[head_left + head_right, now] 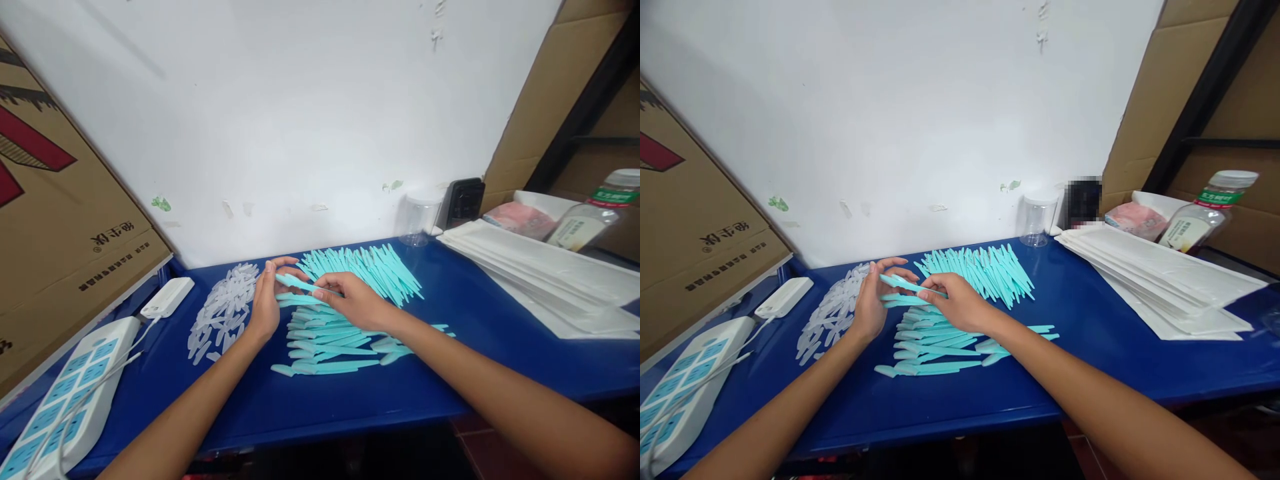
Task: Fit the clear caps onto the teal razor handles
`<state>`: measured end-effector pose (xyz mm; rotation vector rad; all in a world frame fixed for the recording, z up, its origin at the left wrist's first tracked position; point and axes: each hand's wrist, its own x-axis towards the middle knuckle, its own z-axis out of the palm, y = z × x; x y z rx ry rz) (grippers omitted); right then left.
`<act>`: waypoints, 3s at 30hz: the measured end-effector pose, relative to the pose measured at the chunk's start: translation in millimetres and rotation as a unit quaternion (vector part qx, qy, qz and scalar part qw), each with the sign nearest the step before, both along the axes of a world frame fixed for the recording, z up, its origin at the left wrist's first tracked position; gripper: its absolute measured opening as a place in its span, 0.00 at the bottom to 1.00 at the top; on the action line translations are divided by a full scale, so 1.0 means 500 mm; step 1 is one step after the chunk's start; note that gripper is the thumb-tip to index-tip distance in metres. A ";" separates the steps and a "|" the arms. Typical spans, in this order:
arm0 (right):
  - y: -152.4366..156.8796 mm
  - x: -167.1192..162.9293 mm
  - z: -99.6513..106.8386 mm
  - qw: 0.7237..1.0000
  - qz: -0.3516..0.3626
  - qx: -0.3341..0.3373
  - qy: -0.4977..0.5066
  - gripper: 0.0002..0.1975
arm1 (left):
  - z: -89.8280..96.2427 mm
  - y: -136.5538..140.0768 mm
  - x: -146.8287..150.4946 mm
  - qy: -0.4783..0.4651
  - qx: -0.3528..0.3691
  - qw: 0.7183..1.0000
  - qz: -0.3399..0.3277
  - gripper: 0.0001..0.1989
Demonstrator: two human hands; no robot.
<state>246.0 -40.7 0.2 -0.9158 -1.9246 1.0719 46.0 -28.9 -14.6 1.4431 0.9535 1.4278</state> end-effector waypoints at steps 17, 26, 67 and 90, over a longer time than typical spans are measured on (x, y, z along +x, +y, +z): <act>-0.022 -0.005 -0.007 0.993 0.095 0.040 -0.063 0.21 | 0.011 -0.022 0.013 0.036 0.035 0.998 -0.039 0.11; -0.017 0.019 -0.004 0.973 0.127 0.094 -0.167 0.14 | 0.011 -0.033 0.016 0.176 0.082 0.976 -0.104 0.16; -0.012 0.040 0.003 0.949 0.028 0.173 -0.263 0.14 | 0.003 0.037 -0.072 0.442 0.211 0.862 0.134 0.09; 0.095 0.010 -0.065 0.876 -0.205 0.183 -0.397 0.16 | 0.018 0.064 -0.129 0.575 0.085 0.769 0.264 0.11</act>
